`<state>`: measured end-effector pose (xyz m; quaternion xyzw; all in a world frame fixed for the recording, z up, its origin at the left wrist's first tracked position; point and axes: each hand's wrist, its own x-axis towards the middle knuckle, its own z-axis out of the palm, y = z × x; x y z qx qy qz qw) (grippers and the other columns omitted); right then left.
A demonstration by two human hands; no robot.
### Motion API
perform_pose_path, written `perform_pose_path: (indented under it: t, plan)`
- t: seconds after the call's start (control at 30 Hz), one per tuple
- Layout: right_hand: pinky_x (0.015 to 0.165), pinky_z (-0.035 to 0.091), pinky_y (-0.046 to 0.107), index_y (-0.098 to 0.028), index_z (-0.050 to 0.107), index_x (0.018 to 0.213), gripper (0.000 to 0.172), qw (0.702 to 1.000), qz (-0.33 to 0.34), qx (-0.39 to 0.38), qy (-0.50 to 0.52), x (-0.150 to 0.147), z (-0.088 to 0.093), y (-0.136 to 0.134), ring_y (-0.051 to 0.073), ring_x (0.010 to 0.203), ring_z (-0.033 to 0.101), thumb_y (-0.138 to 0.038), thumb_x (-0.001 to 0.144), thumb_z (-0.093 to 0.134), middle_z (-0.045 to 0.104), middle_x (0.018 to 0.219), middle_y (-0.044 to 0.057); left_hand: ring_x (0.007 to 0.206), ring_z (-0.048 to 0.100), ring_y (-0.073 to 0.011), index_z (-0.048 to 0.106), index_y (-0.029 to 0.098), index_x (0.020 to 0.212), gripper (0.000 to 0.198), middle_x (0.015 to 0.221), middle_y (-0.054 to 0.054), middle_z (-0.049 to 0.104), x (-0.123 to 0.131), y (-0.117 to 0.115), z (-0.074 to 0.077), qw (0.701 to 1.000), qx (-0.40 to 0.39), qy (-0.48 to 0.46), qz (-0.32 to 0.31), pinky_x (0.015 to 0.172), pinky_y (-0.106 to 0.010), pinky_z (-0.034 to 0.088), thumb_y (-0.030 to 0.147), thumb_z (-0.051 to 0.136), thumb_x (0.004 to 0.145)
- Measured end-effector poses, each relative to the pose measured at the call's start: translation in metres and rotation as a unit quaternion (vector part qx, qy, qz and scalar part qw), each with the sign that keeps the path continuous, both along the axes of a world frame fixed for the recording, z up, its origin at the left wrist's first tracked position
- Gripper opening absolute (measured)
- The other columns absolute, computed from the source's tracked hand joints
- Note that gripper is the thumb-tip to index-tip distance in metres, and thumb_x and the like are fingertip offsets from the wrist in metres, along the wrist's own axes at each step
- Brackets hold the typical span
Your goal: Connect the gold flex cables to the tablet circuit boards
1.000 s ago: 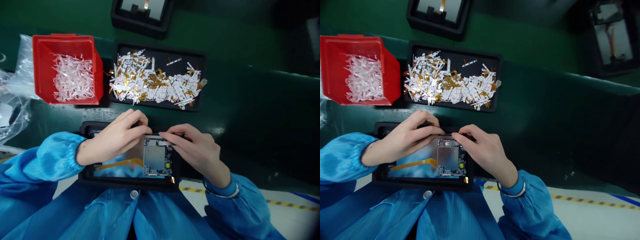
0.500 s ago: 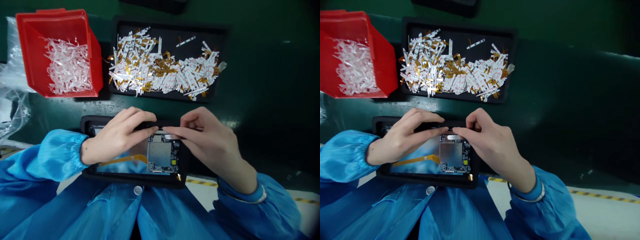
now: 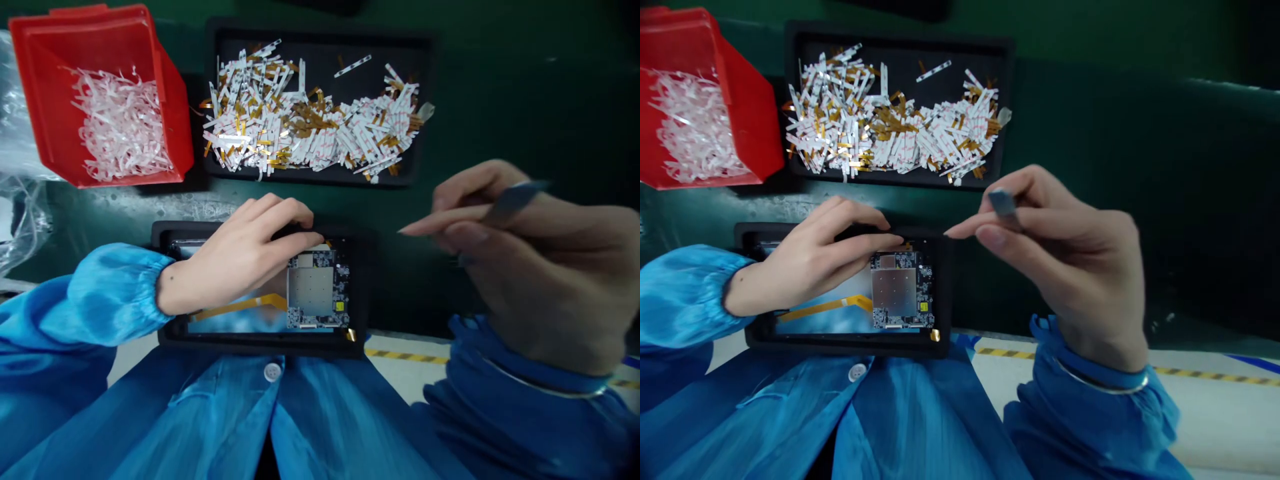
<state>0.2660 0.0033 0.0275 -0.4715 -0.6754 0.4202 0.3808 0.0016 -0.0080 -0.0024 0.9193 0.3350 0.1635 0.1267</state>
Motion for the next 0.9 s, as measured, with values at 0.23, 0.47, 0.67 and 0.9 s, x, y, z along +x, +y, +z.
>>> perform_pose_path:
  t: [0.23,0.47,0.67,0.9]
  plan:
    - [0.029,0.027,0.02,-0.021,0.053,0.078,0.025,0.983,-0.018,-0.127,0.132,-0.025,-0.027,0.007,0.005,0.037,0.048,-0.037,0.096,0.059,0.06,0.066,-0.004,0.1,0.061,-0.021,0.061,0.009,0.122,0.026,0.112,-0.007,0.068,0.003,0.001,0.003,0.972,0.202,0.086,-0.081,0.074,-0.032,0.046,0.012,0.049,0.099]
    - [0.046,0.059,0.025,-0.024,0.046,0.091,0.037,0.977,0.036,-0.167,0.126,-0.024,-0.033,0.011,0.017,0.059,0.072,-0.019,0.078,0.08,0.069,0.073,-0.005,0.1,0.063,-0.0225,0.06,0.008,0.122,0.026,0.111,-0.007,0.068,0.005,0.002,0.003,0.972,0.204,0.08,-0.08,0.072,-0.033,0.047,0.013,0.045,0.101]
    - [0.045,0.058,0.024,-0.024,0.048,0.091,0.034,0.98,0.031,-0.155,0.123,-0.025,-0.033,0.009,0.017,0.057,0.072,-0.01,0.079,0.076,0.07,0.072,-0.004,0.099,0.063,-0.0223,0.06,0.009,0.122,0.025,0.111,-0.006,0.069,0.006,0.002,0.003,0.974,0.199,0.078,-0.072,0.07,-0.032,0.047,0.013,0.05,0.099]
    - [0.046,0.058,0.023,-0.025,0.049,0.089,0.034,0.979,0.043,-0.164,0.112,-0.027,-0.032,0.011,0.016,0.058,0.072,-0.007,0.078,0.076,0.068,0.067,-0.007,0.1,0.062,-0.0244,0.058,0.01,0.123,0.027,0.112,-0.007,0.068,0.007,0.001,0.001,0.982,0.168,0.066,-0.062,0.071,-0.033,0.048,0.015,0.057,0.096]
